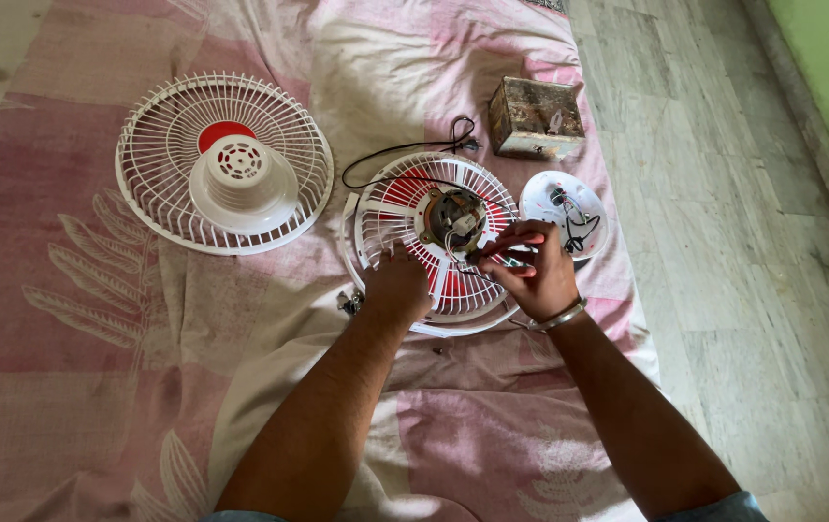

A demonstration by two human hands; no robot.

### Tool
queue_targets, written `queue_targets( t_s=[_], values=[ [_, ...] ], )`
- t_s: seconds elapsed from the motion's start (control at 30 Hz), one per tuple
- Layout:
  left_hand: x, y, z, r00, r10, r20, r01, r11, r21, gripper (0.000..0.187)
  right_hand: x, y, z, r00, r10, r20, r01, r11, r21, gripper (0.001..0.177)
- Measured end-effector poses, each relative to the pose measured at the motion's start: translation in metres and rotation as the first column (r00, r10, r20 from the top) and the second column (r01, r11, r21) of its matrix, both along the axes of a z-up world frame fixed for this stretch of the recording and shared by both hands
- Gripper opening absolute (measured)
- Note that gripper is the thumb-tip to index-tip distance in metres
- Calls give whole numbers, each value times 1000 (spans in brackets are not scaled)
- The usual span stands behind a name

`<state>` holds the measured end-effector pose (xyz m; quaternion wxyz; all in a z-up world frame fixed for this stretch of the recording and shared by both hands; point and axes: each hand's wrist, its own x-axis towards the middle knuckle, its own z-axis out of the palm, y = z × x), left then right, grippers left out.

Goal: The person works on the internal wiring of a disassembled electric fan motor. They use pliers to strip and twist wires, and a screwdriver to adjust connections on the motor terminals. The fan cage and other parts are laid out on a cloth on the floor.

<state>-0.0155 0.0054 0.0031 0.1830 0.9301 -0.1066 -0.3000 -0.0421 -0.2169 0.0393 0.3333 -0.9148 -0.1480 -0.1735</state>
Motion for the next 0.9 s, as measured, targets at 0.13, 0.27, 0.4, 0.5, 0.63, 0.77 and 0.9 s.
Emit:
queue_targets(
  t_s=[0.13, 0.27, 0.4, 0.5, 0.63, 0.77, 0.9],
  values=[
    [-1, -2, -3, 1000, -17, -5, 18, 1000, 16, 72, 2, -11, -17, 997, -47, 60, 31, 969, 244, 49],
    [2, -1, -5, 1000, -14, -12, 14, 1000, 20, 74, 19, -31, -33, 948, -248, -202, 294, 431, 853, 66],
    [5, -3, -14, 1000, -5, 20, 5, 1000, 10, 76, 6, -67, -36, 793, -377, -479, 539, 65, 840, 76],
    [1, -2, -24, 994, -7, 105, 9, 1000, -18, 69, -15, -89, -45, 802, -320, -505, 512, -68, 856, 88],
    [0, 1, -25, 983, -3, 182, 10, 999, -37, 69, -46, -101, -68, 815, -313, -487, 477, -114, 872, 98],
    [-5, 2, -15, 967, 48, 252, -33, 997, -65, 67, -64, -109, -88, 747, -295, -596, 548, -235, 803, 98],
    [-12, 1, 1, 887, 41, 461, -36, 999, -19, 76, -59, -124, -98, 789, -317, -526, 441, -305, 844, 99]
  ],
)
